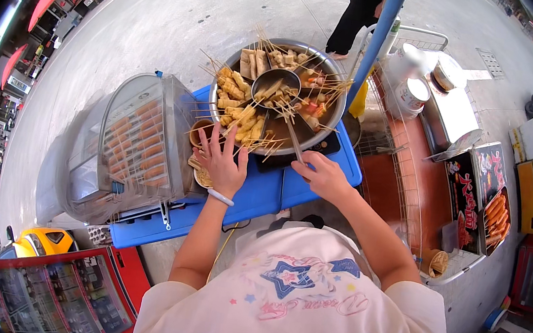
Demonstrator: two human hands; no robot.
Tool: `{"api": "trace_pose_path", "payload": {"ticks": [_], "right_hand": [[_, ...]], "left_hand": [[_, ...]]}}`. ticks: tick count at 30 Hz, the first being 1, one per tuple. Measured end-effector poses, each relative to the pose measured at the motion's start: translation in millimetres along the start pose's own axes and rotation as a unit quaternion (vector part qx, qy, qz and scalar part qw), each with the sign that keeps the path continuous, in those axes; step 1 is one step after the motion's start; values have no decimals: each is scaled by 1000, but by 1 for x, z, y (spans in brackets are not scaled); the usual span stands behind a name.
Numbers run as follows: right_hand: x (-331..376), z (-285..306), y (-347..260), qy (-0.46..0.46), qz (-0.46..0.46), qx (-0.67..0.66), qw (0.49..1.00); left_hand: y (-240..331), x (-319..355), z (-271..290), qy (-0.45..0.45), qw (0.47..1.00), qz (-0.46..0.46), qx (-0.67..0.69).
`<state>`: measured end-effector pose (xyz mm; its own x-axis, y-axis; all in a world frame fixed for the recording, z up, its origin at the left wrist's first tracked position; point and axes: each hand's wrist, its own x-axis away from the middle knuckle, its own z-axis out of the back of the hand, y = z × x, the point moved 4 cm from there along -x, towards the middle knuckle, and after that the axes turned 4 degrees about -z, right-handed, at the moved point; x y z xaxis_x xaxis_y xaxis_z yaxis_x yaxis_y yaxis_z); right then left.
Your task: The person carries a large metal bowl filled with skewered food items to a blue table and arranges them. They use a ladle to pour broth from a pot into a small cup. Afterwards, the person sweeps the concrete floor with a broom and dustpan, collecting debris into a bucket.
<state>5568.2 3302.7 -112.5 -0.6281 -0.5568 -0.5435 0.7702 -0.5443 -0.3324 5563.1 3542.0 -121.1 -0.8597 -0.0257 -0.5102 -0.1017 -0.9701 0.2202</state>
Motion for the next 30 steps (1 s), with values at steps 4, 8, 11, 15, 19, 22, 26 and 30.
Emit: {"api": "trace_pose_path", "payload": {"ticks": [4,8,11,15,19,22,26,30], "right_hand": [[13,-4,-2,-4,29,13,999],[12,8,-12,-3,32,8,999],[15,20,-9,12,20,-1,1000],[18,31,-14,57,-32,-13,998],[19,55,-23,104,-84,-37,990],[22,74,-21,177,-126,-56,974],[19,94,-1,224,-157,-66,960],[4,108,25,257,-167,-64,950]], "left_hand": [[-24,7,-42,-50,993,30,-101],[-34,-13,-29,-48,994,35,-91],[-16,-43,0,-64,996,26,-55],[-16,-99,-24,-286,951,38,-112],[-24,-107,-61,-314,938,-25,-143],[-15,-111,-61,-312,944,-15,-103],[-22,-130,-84,-336,941,15,-27],[-25,-151,-105,-417,907,16,-60]]}}
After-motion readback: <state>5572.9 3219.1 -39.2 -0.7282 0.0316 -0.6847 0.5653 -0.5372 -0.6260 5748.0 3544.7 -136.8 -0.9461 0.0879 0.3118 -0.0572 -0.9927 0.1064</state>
